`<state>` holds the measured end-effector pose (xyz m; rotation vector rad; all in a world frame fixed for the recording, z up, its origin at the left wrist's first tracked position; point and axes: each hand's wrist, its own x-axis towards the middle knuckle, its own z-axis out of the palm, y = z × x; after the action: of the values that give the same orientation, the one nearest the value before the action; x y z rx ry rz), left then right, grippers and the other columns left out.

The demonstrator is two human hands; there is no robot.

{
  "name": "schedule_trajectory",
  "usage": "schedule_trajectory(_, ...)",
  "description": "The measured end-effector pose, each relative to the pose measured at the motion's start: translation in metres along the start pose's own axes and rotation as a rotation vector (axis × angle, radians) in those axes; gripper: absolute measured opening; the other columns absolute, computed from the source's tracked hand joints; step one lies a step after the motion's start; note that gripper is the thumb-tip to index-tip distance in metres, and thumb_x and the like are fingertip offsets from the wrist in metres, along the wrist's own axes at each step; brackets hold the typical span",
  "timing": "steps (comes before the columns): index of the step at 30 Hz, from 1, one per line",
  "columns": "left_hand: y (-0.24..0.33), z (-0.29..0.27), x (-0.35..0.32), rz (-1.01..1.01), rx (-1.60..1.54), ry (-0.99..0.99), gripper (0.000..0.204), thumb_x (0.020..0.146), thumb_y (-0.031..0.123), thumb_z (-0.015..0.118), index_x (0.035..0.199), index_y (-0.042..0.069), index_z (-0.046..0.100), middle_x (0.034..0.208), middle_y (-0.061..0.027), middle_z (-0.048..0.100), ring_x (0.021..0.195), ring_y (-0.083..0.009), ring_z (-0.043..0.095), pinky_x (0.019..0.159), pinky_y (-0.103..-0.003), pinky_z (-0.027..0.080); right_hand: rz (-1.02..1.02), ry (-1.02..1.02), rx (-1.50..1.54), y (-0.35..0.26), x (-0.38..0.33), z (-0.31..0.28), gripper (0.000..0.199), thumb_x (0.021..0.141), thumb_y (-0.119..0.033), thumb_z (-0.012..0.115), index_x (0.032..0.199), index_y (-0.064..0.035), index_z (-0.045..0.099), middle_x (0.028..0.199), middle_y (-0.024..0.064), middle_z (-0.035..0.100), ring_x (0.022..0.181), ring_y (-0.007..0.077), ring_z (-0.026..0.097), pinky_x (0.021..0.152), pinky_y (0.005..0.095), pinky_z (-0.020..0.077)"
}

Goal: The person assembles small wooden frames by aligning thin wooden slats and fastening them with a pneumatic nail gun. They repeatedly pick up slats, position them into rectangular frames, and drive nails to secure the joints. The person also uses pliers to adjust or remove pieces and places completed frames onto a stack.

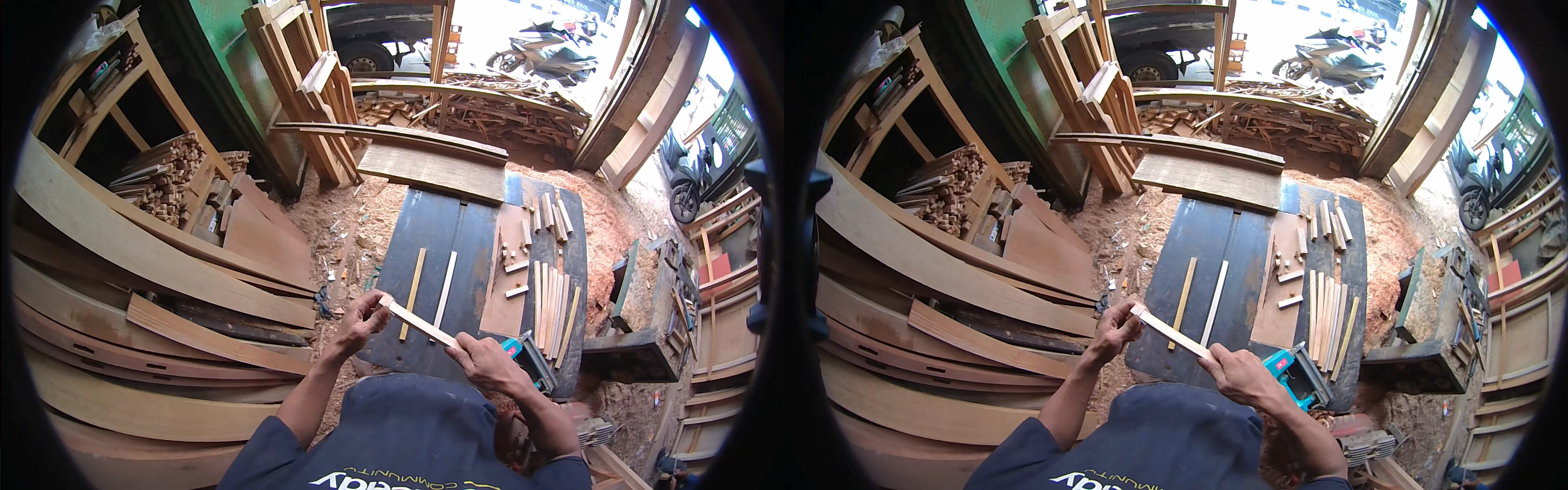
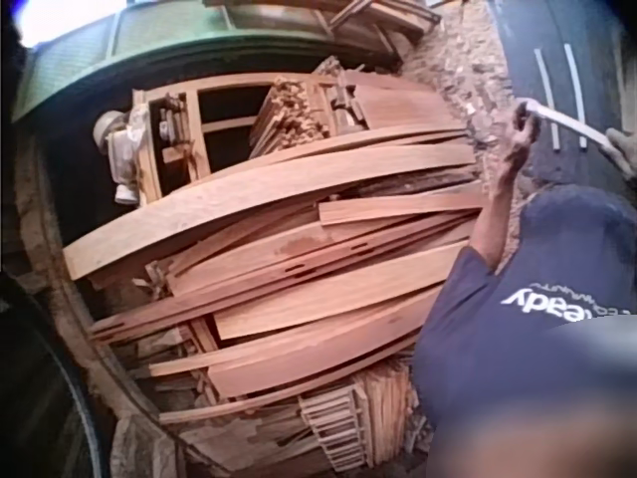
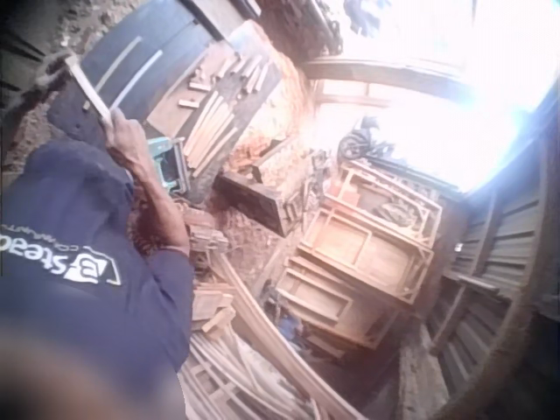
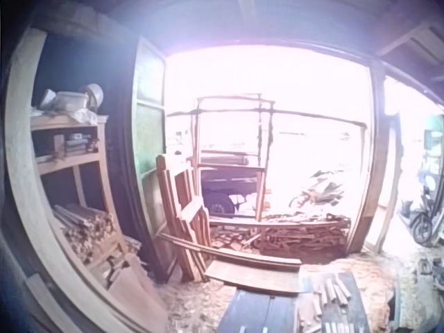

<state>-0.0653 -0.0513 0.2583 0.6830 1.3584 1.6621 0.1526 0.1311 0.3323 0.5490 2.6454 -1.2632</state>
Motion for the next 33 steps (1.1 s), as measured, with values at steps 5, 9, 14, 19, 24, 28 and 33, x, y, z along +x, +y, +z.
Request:
schedule_trajectory(5,0.008,-0.001,-0.004,0.058,0.068,-0.015,0.030,0.095,0.031,0.068,0.108,0.005,0.058,0.078,0.0032,0.052,0.066,-0.0053,0.045,0.058,-0.021,0.037,-0.022,-0.033,0.025,0.001,0.001,0.000,0.033,0.102,-0.031,0.053,0.090,-0.0006,0.052,0.065,0.0236,0.054,0.063,0.0439,0.055,0.057,0.0484,0.0383)
schedule_trajectory(9,0.015,-0.003,-0.008,0.026,0.026,-0.070,0.034,0.093,0.030,0.071,0.111,0.004,0.058,0.081,0.0023,0.054,0.070,-0.0055,0.047,0.061,-0.021,0.039,-0.001,-0.101,0.060,0.001,0.002,-0.005,0.034,0.101,-0.033,0.053,0.089,-0.0010,0.054,0.064,0.0220,0.054,0.061,0.0426,0.055,0.057,0.0473,0.0385)
schedule_trajectory(14,0.023,-0.005,-0.015,0.052,0.130,-0.065,0.045,0.090,0.038,0.073,0.114,0.001,0.059,0.090,-0.0024,0.061,0.078,-0.0078,0.057,0.069,-0.023,0.047,-0.051,-0.099,0.078,-0.005,-0.001,-0.015,0.034,0.101,-0.034,0.055,0.091,-0.0015,0.055,0.064,0.0201,0.055,0.061,0.0400,0.056,0.058,0.0458,0.0397)
schedule_trajectory(19,0.030,-0.003,-0.012,0.150,0.125,-0.123,0.046,0.086,0.036,0.076,0.109,-0.001,0.061,0.089,-0.0038,0.062,0.077,-0.0088,0.056,0.068,-0.025,0.046,-0.068,-0.105,0.097,-0.009,-0.009,-0.024,0.035,0.100,-0.035,0.055,0.091,-0.0015,0.053,0.066,0.0228,0.056,0.067,0.0450,0.058,0.060,0.0498,0.0408)
schedule_trajectory(24,0.039,0.003,-0.007,0.315,0.281,-0.118,0.043,0.082,0.034,0.080,0.099,-0.002,0.063,0.085,-0.0062,0.063,0.075,-0.0128,0.058,0.066,-0.027,0.045,-0.085,-0.101,0.090,-0.007,-0.014,-0.020,0.033,0.099,-0.035,0.056,0.092,-0.0024,0.054,0.067,0.0215,0.059,0.066,0.0440,0.060,0.060,0.0490,0.0441)
schedule_trajectory(28,0.046,0.005,0.001,0.344,0.338,-0.119,0.039,0.079,0.030,0.081,0.093,-0.003,0.064,0.081,-0.0087,0.064,0.069,-0.0167,0.058,0.063,-0.029,0.044,-0.167,0.033,0.013,-0.005,-0.018,-0.013,0.031,0.098,-0.034,0.058,0.091,-0.0040,0.054,0.065,0.0172,0.059,0.063,0.0394,0.061,0.057,0.0452,0.0468)
schedule_trajectory(33,0.056,0.010,0.009,0.499,0.382,-0.205,0.030,0.079,0.020,0.080,0.099,0.004,0.064,0.080,-0.0062,0.064,0.062,-0.0133,0.056,0.055,-0.027,0.040,-0.255,0.174,-0.070,-0.007,-0.025,-0.013,0.030,0.096,-0.034,0.061,0.090,-0.0054,0.055,0.063,0.0119,0.058,0.058,0.0337,0.061,0.052,0.0402,0.0469)
